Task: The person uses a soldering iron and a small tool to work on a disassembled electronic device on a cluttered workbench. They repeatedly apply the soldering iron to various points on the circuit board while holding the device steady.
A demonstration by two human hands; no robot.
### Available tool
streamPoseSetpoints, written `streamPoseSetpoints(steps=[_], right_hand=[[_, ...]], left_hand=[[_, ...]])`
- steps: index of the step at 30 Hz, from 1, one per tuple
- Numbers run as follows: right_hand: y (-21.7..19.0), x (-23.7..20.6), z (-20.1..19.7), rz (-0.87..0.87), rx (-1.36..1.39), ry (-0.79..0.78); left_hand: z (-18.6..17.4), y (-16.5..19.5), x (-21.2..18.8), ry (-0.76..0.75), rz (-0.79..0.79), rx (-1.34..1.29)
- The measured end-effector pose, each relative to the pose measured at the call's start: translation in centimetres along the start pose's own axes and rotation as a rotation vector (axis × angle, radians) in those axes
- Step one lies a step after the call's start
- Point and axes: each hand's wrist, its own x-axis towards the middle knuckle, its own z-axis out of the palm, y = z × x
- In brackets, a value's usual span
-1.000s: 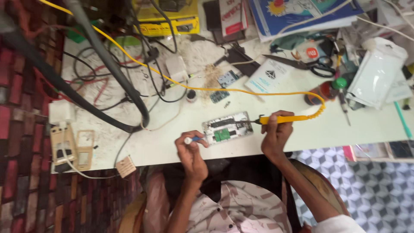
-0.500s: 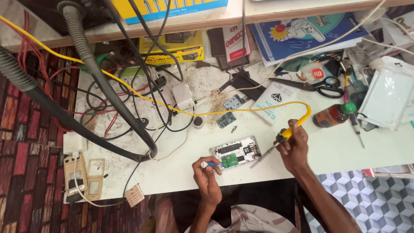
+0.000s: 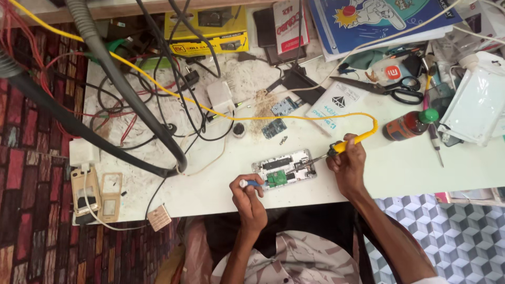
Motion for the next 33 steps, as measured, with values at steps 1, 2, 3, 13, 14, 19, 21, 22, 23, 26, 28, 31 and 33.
streamPoseSetpoints(steps=[1, 2, 3, 13, 14, 19, 21, 22, 23, 26, 28, 31, 33], right_hand=[[0.2, -0.1, 0.1, -0.006, -0.008, 0.006], [0.3, -0.1, 0.1, -0.012, -0.018, 0.01], [0.3, -0.2, 0.1, -0.017, -0.01, 0.001], [0.2, -1.3, 1.4, -0.13, -0.039, 0.08], [0.2, -1.4, 1.4, -0.124, -0.042, 0.093], [0.0, -1.4, 1.3, -0.119, 0.025, 0.106], [0.0, -1.5, 1.3, -0.112, 0.015, 0.107], [0.0, -1.4, 1.3, -0.123, 0.006, 0.095], [0.0, -1.5, 1.4, -0.128, -0.002, 0.084], [0.1, -1.5, 1.5, -0.144, 0.015, 0.081], [0.2, -1.4, 1.4, -0.157, 0.016, 0.091], [0.7, -1.8, 0.9, -0.148, -0.005, 0.116], [0.9, -1.9, 0.6, -0.152, -0.023, 0.121]], left_hand=[[-0.1, 0.0, 0.0, -0.001, -0.01, 0.007], [-0.1, 0.0, 0.0, 0.001, -0.02, 0.012], [-0.2, 0.0, -0.2, 0.008, -0.035, 0.018], [-1.0, 0.7, 0.1, 0.113, -0.032, 0.009], [-1.0, 0.7, 0.3, 0.133, -0.023, -0.02], [-1.0, 1.0, 0.5, 0.146, -0.102, -0.266], [-0.9, 1.1, 0.1, 0.12, -0.101, -0.273], [-0.8, 1.1, 0.1, 0.098, -0.079, -0.246], [-0.7, 1.1, 0.0, 0.077, -0.061, -0.216], [-0.8, 0.9, -0.2, 0.083, -0.04, -0.109], [-1.0, 0.7, -0.4, 0.076, -0.027, -0.068], [-1.7, 0.6, -0.7, 0.039, -0.006, -0.018], [-2.3, 0.6, -0.5, 0.05, 0.024, 0.055]])
